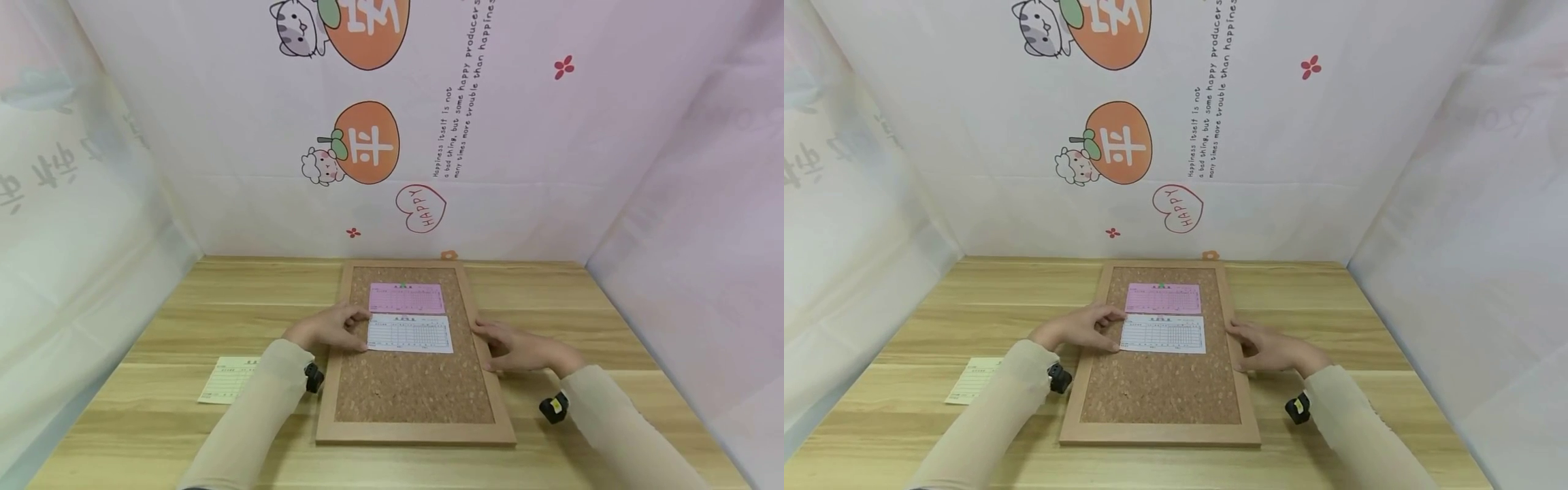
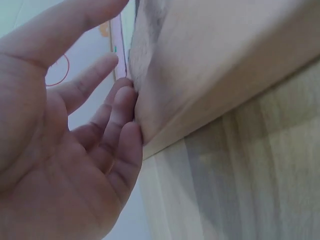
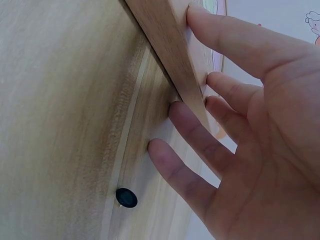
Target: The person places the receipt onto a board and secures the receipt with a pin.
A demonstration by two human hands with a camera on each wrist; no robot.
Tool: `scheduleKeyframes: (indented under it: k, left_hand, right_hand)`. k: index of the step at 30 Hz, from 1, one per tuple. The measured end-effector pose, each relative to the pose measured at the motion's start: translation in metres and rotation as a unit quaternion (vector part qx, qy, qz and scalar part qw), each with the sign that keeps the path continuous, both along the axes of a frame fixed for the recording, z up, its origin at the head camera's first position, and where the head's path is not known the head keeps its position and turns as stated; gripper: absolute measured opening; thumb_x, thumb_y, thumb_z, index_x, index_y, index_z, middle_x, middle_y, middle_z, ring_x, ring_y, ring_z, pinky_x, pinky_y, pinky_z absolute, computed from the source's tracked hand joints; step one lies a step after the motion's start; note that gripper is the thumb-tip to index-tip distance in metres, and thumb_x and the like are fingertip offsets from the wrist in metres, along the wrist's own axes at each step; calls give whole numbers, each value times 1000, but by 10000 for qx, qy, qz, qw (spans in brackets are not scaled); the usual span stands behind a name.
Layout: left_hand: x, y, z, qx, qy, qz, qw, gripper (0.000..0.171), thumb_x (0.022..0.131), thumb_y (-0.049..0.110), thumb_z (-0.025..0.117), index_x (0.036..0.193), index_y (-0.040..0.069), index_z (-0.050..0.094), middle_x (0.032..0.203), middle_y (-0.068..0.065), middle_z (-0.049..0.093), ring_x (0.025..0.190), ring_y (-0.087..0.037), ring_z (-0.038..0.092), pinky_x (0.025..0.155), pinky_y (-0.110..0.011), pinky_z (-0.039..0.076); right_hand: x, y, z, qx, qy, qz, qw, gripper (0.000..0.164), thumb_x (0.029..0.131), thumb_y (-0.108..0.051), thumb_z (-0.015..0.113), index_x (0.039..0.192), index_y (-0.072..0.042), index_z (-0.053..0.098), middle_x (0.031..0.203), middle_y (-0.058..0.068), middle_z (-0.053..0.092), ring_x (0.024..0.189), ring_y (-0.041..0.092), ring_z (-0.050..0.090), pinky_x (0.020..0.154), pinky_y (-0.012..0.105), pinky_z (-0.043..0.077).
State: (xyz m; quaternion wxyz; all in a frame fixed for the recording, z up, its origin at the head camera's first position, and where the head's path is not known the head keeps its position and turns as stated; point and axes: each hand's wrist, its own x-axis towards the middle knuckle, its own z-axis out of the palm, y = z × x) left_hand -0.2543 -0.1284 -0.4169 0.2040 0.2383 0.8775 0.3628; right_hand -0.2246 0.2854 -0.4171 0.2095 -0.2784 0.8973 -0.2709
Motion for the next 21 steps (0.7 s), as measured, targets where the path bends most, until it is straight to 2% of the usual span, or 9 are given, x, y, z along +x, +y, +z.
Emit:
scheduleKeyframes:
  k: [4,9,14,21]
  left_hand:
    - [0,-5,2,209,-19,-82,9997,66,87,21,80,143,1,50,133,-15,53,121,-31,50,104,-47,41]
    - [2,-17,4,355,55,-68,9993,58,89,22,78,140,4,54,128,-14,59,116,-30,56,101,-47,44]
    - [9,-36,8,262,354,14,9990,52,92,20,75,138,3,56,124,-14,62,111,-28,60,95,-45,49]
    - [22,-69,12,264,439,104,9986,55,92,18,74,139,-1,53,122,-19,60,108,-31,62,92,-45,51]
  right_hand:
    - [1,2,1,-9,-73,-83,9999,81,95,-33,70,156,0,28,163,24,10,147,49,9,111,67,15]
    - [1,3,0,-32,-135,-77,9999,81,96,-33,69,157,-1,27,164,24,9,147,48,7,111,67,15]
    - [2,3,-1,-1,-172,-68,9998,82,96,-35,69,157,-2,26,164,23,8,147,48,5,111,68,15]
    - [3,4,-2,9,-92,-114,9999,81,96,-35,69,157,-2,27,164,23,9,147,48,7,111,68,15]
